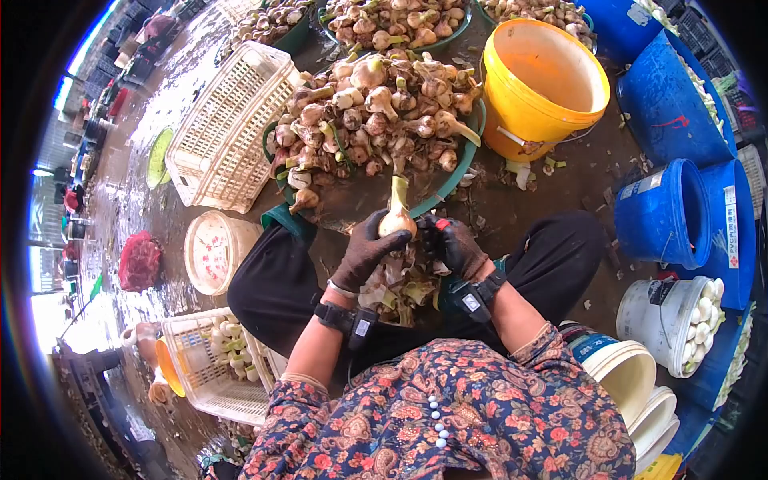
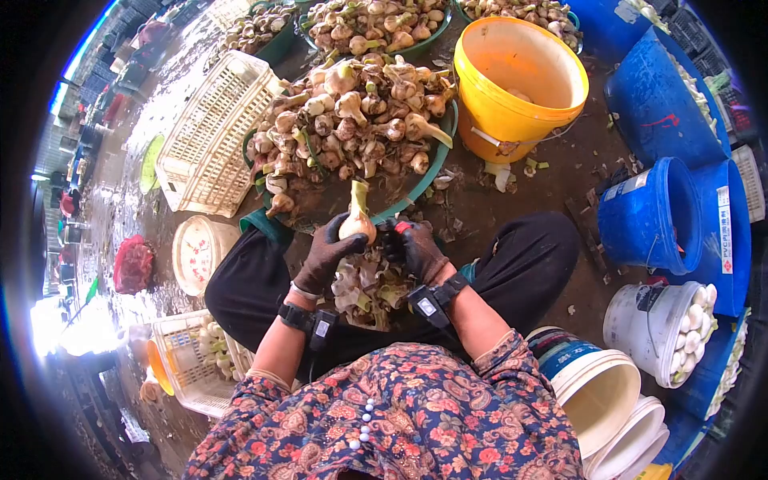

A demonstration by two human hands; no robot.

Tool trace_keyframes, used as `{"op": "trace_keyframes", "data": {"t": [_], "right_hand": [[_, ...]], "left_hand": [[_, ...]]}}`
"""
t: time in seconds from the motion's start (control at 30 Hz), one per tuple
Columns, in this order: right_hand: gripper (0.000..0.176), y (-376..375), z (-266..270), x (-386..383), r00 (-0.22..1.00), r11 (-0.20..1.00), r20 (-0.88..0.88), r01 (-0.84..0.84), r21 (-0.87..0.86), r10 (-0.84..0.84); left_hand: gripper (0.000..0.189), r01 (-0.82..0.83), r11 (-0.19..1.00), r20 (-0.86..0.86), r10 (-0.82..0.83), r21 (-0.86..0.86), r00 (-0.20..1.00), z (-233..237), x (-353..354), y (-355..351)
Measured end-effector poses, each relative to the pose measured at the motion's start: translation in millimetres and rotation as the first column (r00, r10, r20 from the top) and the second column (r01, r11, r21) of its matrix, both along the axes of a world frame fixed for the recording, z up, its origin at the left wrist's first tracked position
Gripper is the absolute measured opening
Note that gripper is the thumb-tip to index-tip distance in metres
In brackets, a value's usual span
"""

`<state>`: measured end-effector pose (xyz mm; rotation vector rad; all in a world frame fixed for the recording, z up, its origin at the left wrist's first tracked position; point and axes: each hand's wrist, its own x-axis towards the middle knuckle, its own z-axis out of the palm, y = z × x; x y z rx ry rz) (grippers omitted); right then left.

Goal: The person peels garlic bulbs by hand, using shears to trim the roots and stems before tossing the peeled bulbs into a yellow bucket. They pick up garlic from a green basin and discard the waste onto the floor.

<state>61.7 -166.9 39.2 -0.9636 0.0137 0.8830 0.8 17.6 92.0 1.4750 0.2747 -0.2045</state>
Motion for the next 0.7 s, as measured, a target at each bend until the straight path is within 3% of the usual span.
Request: {"op": "trace_keyframes", "data": {"t": [0.03,0.07,0.1,0.13,0.17,0.2,0.23,0.27,0.3,0.37,0.4,0.43,0.47,0.5,0.53,0.57,0.6,0.67,0.7], "right_hand": [[0.028,-0.7,6.4,1.3,0.963,0.998,-0.263,-0.043,0.041,0.052],[0.034,-0.2,14.4,3.4,0.902,0.97,-0.376,-0.147,0.192,0.211],[0.034,6.7,18.5,-1.0,0.903,0.97,-0.375,-0.147,0.192,0.211],[0.039,18.3,21.6,-9.3,0.959,0.999,0.28,0.032,0.037,-0.041],[0.044,23.4,23.5,-14.2,0.536,0.963,0.826,0.268,0.029,-0.174],[0.046,14.3,24.0,-10.3,0.767,0.988,0.628,0.152,0.02,-0.131],[0.046,9.5,17.6,-3.6,0.768,0.988,0.626,0.154,0.02,-0.132],[0.042,8.0,9.0,4.4,0.98,0.999,0.196,0.037,-0.028,-0.031],[0.038,6.9,0.7,8.2,0.956,0.996,-0.281,-0.092,-0.015,0.084],[0.031,10.8,-7.6,7.4,0.959,0.979,-0.243,-0.173,-0.105,0.143],[0.031,17.2,-24.0,4.8,0.985,0.98,-0.121,-0.14,-0.142,0.123],[0.031,22.9,-18.9,2.9,0.995,0.98,0.002,-0.101,-0.174,0.103],[0.025,14.0,-10.0,3.8,0.989,0.985,-0.112,-0.109,-0.136,0.094],[0.025,12.9,-6.0,5.1,0.989,0.985,-0.114,-0.106,-0.136,0.091],[0.025,11.9,-3.8,5.9,0.966,0.951,0.16,-0.154,-0.269,0.202],[0.025,10.7,-1.5,5.7,0.854,0.899,0.4,-0.16,-0.408,0.333],[0.025,11.0,1.1,4.9,0.853,0.898,0.399,-0.162,-0.41,0.336],[0.034,14.1,10.8,2.3,0.964,0.962,0.184,-0.148,-0.231,0.192],[0.034,11.8,16.2,2.0,0.964,0.962,0.181,-0.151,-0.229,0.195]], "left_hand": [[0.05,-0.066,0.996,0.093,0.061,0.054,0.994,-2.1,-0.7,-7.4],[0.053,-0.079,0.995,0.118,0.071,0.057,0.99,-3.6,-2.4,-14.3],[0.056,-0.017,0.999,0.154,0.009,0.046,0.988,-6.9,-3.5,-19.8],[0.06,-0.027,0.981,0.162,-0.004,0.193,0.987,-3.3,-7.2,-22.9],[0.064,-0.037,0.942,0.166,-0.02,0.334,0.986,1.5,-10.1,-25.6],[0.064,-0.034,0.942,0.165,-0.022,0.333,0.986,3.7,-7.8,-24.2],[0.065,-0.204,0.696,0.326,-0.046,0.688,0.944,5.4,-2.8,-19.3],[0.066,-0.393,0.31,0.45,-0.141,0.866,0.882,6.2,0.6,-14.1],[0.066,-0.39,0.307,0.447,-0.138,0.868,0.884,5.3,1.6,-9.1],[0.052,0.028,0.199,0.085,-0.537,0.98,0.839,-4.9,3.4,0.0],[0.035,0.021,0.169,0.08,-0.565,0.985,0.821,-23.3,2.1,-0.4],[0.035,0.022,0.167,0.077,-0.564,0.986,0.822,-26.2,-0.2,-2.4],[0.033,0.038,0.252,0.099,-0.508,0.967,0.855,-29.2,-3.2,-4.4],[0.031,0.048,0.336,0.115,-0.449,0.941,0.886,-32.3,-5.3,-6.3],[0.027,0.002,0.361,0.169,-0.44,0.932,0.882,-26.4,-6.9,-9.6],[0.027,0.005,0.364,0.167,-0.441,0.931,0.882,-33.6,-7.4,-9.7],[0.024,0.049,0.567,0.113,-0.246,0.822,0.963,-45.4,-6.7,-8.8],[0.024,0.019,0.886,-0.139,0.051,0.463,0.989,-43.8,-2.9,-6.9],[0.024,0.018,0.886,-0.141,0.054,0.464,0.988,-44.7,-3.8,-1.9]]}}
